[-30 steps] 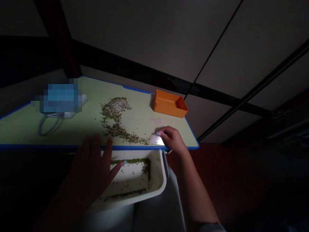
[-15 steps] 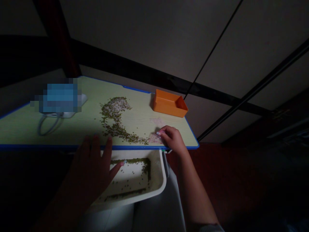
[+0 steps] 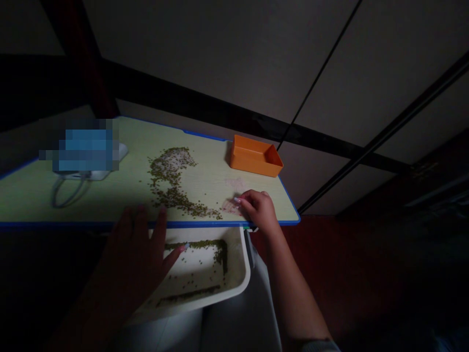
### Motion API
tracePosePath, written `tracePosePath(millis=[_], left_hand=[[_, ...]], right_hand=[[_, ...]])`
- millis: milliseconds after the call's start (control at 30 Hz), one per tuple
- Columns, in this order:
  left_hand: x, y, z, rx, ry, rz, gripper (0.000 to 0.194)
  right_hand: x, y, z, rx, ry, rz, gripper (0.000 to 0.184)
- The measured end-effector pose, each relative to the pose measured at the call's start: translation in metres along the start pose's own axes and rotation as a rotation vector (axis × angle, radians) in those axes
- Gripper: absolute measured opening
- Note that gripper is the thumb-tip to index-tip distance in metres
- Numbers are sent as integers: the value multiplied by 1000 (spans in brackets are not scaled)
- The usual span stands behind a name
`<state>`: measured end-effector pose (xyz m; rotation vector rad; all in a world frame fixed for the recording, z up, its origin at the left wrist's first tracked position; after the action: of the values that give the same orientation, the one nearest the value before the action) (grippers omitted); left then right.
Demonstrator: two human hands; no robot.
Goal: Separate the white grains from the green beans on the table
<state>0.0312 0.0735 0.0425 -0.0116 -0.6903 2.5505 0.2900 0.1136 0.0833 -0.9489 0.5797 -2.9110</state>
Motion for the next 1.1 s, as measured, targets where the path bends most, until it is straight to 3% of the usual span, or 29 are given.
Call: tracePosePath(millis=[400, 633, 933, 1100], left_hand=[[3, 2, 1, -11, 28, 0, 79], [3, 2, 2, -20, 64, 24, 78], [3, 1, 1, -32, 81, 31, 79], [7, 3, -2, -15, 125, 68, 77]], right_hand=[[-13, 2, 6, -96, -45, -54, 12], [-37, 2, 6, -154, -385, -164, 23], [-38, -1, -5, -40, -401, -186, 24], [-37, -1, 4, -98, -499, -207, 25]])
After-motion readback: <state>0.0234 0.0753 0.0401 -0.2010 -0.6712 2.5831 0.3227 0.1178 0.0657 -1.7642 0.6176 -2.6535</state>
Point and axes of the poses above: each hand's wrist, its own y-axis away from the middle knuckle, its own z-axis out of the back of the hand, x = y × z, the point moved 9 cm from there along -y, towards the middle knuckle, and after that the axes turned 5 degrees about -z, right-handed, at the moved point
